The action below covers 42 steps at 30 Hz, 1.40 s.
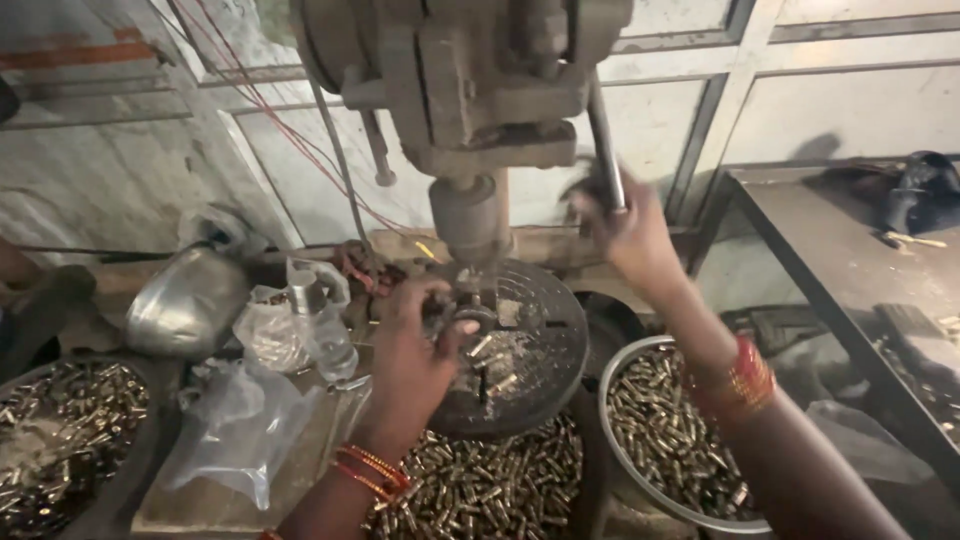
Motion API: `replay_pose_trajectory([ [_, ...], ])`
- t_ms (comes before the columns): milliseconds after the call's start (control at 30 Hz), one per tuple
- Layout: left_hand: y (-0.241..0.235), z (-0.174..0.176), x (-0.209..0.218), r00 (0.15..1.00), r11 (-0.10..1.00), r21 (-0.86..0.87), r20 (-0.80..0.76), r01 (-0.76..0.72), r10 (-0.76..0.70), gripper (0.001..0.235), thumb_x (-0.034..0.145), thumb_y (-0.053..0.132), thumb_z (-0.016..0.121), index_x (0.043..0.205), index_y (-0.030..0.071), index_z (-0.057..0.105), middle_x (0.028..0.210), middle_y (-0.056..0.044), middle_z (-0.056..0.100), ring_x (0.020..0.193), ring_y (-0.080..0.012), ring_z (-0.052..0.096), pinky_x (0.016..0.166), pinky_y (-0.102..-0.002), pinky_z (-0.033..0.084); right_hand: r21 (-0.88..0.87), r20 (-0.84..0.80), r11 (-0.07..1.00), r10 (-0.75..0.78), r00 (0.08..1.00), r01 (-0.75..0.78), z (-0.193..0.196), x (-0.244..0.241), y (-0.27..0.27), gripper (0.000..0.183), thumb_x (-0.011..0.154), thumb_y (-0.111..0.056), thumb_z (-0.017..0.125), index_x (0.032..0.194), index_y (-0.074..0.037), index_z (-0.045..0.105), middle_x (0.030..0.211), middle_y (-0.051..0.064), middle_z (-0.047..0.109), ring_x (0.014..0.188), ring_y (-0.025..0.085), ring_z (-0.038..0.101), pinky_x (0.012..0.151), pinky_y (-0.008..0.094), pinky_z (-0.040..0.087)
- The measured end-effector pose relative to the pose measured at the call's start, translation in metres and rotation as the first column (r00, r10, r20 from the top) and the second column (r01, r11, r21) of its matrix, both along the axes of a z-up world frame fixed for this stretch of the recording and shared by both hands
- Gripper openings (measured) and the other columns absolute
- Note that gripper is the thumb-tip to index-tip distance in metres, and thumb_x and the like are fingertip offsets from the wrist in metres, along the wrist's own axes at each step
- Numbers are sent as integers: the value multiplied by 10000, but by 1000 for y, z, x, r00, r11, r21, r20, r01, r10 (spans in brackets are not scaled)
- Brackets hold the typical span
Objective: The person drills holes in small brass cylindrical parts using a bench drill press. They take each part from a large bowl, position it on the drill table under the bit, pull the press lever to drill, then move the drilled part into a second bowl, repeating the cycle.
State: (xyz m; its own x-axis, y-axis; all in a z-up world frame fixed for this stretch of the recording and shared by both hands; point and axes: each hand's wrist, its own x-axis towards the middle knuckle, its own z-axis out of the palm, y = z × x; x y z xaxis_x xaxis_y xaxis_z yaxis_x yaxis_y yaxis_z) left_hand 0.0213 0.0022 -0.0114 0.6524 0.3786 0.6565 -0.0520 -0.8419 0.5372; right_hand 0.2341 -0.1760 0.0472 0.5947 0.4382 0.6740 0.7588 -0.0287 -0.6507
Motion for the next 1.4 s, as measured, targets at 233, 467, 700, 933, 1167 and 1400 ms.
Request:
replay_pose_trajectory([
  [233, -27, 16, -1, 992, 994, 37, 63, 105, -107, 297, 839, 83, 759, 1130, 77, 699, 1036, -157, 716, 796, -283, 743, 615, -371, 600, -843, 198, 492, -92, 976, 217, -317, 83, -95, 159, 955, -167, 587, 975, -119, 737, 961, 138, 734, 823, 295, 681, 732, 436, 550],
  [467, -15, 32, -13, 892, 981, -185, -432, 55, -131, 262, 910, 236, 750, 1171, 231, 750, 986, -48, 818, 753, -160, 777, 665, -280, 607, -454, 397, 765, -284, 873, 456, -306, 28, -115, 163, 709, -103, 659, 867, -73, 683, 936, 175, 671, 935, 461, 625, 762, 552, 500],
  [700, 17, 10, -26, 794, 683, -726, -366, 83, -485, 297, 872, 220, 709, 1156, 172, 780, 1094, -39, 813, 971, -181, 750, 888, -318, 628, -181, -140, 904, -415, 899, 389, -183, -35, -102, 179, 868, -72, 702, 1035, -60, 765, 950, 142, 766, 841, 244, 750, 735, 386, 566],
  [933, -16, 21, -21, 801, 491, -853, -165, 177, -576, 353, 901, 178, 665, 1246, 222, 726, 1212, 13, 753, 1103, -138, 680, 1018, -287, 531, 169, -524, 986, 91, 847, -1, -86, -126, -38, 161, 872, -55, 692, 1006, -92, 772, 970, 19, 785, 882, 133, 735, 790, 286, 624],
  [1167, -12, -3, -14, 706, 366, -818, 68, 444, -705, 296, 932, 143, 712, 1225, 123, 748, 1055, -22, 738, 981, -136, 646, 911, -296, 534, 302, -787, 953, 257, 561, -12, -77, -141, -17, 108, 946, -130, 654, 927, -73, 744, 827, 46, 730, 731, 149, 653, 696, 322, 554],
  [1400, -15, 34, -25, 862, 879, -476, -437, 20, -256, 246, 937, 239, 717, 1178, 260, 761, 871, -63, 770, 590, -112, 563, 523, -220, 463, 174, -435, 985, 64, 898, 14, -80, -140, 0, 212, 896, -138, 702, 1093, -86, 759, 916, 9, 761, 811, 135, 663, 720, 277, 529],
])
